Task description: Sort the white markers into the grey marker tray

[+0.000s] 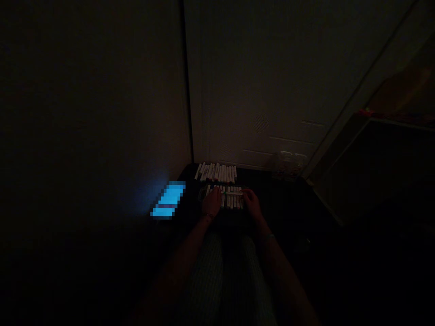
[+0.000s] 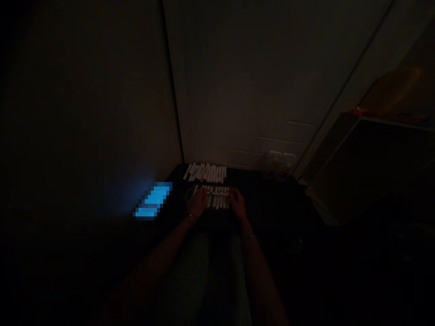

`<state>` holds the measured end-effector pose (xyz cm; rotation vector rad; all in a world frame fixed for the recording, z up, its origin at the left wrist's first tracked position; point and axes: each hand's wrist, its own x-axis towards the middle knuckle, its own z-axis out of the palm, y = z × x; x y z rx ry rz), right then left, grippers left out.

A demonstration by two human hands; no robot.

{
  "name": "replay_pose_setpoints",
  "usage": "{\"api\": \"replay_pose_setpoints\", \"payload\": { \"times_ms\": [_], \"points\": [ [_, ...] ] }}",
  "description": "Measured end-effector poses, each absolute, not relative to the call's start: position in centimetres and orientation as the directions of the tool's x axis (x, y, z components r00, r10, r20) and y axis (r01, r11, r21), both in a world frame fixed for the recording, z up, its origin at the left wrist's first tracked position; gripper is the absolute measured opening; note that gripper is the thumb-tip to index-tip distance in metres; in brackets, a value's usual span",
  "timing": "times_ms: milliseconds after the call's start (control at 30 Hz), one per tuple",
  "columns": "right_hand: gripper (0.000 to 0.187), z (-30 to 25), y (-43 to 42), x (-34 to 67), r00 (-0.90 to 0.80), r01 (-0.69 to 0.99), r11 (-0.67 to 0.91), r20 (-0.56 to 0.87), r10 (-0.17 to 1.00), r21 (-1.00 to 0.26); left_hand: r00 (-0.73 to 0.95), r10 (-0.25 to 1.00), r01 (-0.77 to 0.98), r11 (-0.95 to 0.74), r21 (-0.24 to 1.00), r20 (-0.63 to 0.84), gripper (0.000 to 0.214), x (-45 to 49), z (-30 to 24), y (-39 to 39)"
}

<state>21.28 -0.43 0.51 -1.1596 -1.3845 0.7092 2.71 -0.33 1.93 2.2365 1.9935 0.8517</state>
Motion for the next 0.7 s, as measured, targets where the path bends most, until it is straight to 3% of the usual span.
{"api": "replay_pose_setpoints", "payload": {
  "times_ms": [700],
  "points": [
    [0.029,0.60,-0.38,21.19,0.141,0.272,0.328,0.374,0.917,-0.905,0.037,0.939,0.912,-0.172,0.373,0.343,0.036,2.65,2.16,-0.41]
  ]
}}
